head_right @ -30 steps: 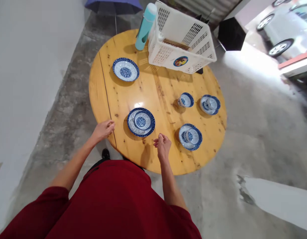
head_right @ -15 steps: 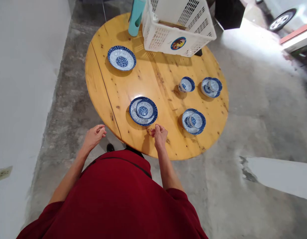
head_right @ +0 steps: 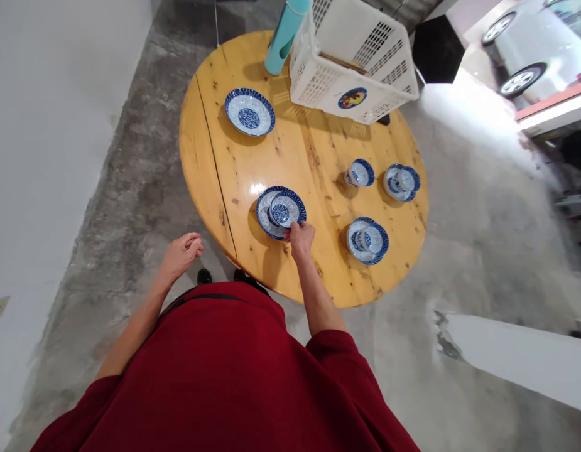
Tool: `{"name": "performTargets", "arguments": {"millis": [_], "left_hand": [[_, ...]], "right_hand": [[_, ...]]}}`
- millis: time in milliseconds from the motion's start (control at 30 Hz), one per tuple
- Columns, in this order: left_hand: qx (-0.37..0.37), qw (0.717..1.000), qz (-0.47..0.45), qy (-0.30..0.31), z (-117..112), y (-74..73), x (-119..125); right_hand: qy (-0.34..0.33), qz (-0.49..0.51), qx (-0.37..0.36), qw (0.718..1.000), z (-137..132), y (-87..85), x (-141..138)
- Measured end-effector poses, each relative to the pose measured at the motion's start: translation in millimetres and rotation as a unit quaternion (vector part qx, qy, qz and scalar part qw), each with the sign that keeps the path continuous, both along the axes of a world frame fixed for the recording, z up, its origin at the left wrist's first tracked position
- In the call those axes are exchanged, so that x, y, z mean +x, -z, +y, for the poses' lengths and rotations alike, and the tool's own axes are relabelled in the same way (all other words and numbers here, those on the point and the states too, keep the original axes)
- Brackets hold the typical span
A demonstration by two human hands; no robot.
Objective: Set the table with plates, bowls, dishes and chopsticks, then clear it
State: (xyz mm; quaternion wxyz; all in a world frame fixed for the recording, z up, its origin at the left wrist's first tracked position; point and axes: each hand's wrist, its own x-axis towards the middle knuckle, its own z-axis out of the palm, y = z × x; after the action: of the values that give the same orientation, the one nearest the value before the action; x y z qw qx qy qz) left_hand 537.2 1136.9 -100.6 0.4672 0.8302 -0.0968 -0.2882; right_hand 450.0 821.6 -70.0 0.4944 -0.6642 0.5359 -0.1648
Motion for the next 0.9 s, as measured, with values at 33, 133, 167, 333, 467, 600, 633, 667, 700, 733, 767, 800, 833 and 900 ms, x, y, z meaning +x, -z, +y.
{"name": "performTargets", "arguments": {"millis": [33, 133, 167, 333, 467, 600, 633, 667, 700, 733, 767, 800, 833, 900], "left_hand": [[-0.002, 1.000, 0.001, -0.001, 0, -0.1, 0], [-0.003, 1.000, 0.002, 0.000, 0, -2.2, 2], [-0.001, 1.000, 0.002, 0.000, 0, -3.1, 2], [0.008, 1.000, -0.002, 0.002, 2, -6.6, 8], [-0.007, 1.000, 0.005, 0.002, 9, -9.9, 15], [-0.021, 1.000, 0.014, -0.005, 11, -17.8, 26], [-0.023, 1.000, 0.013, -0.001, 9, -21.4, 27], [-0.023, 1.000, 0.008, 0.008, 5, -25.7, 26], [-0.022, 0.999, 0.004, 0.025, 1, -30.3, 23], [-0.022, 0.998, 0.001, 0.051, -4, -34.9, 19], [-0.025, 0.996, 0.003, 0.084, -9, -39.0, 13], [-0.031, 0.992, 0.010, 0.125, -15, -42.1, 6], [-0.040, 0.985, 0.022, 0.168, -20, -44.0, -1], [-0.051, 0.966, 0.056, 0.248, -27, -43.6, -11]], "right_hand": [[0.002, 0.000, -0.001, 1.000, 0, 0.1, 0], [0.008, 0.004, -0.002, 1.000, 0, 0.1, 0], [0.008, 0.006, -0.003, 1.000, 1, 0.5, 0], [0.009, 0.008, 0.003, 1.000, 2, 3.7, 0], [0.013, 0.005, 0.018, 1.000, 3, 0.6, -5], [0.025, 0.014, 0.022, 0.999, -5, -9.2, -11], [0.030, 0.011, 0.019, 0.999, -8, -11.9, -13], [0.036, 0.008, 0.015, 0.999, -12, -14.5, -15], [0.042, 0.007, 0.012, 0.999, -17, -16.6, -16], [0.047, 0.008, 0.009, 0.999, -22, -18.4, -18], [0.050, 0.009, 0.008, 0.999, -27, -19.6, -19], [0.053, 0.011, 0.006, 0.998, -32, -20.4, -20], [0.056, 0.013, 0.006, 0.998, -38, -20.8, -20], [0.060, 0.016, 0.004, 0.998, -50, -20.6, -19]]}}
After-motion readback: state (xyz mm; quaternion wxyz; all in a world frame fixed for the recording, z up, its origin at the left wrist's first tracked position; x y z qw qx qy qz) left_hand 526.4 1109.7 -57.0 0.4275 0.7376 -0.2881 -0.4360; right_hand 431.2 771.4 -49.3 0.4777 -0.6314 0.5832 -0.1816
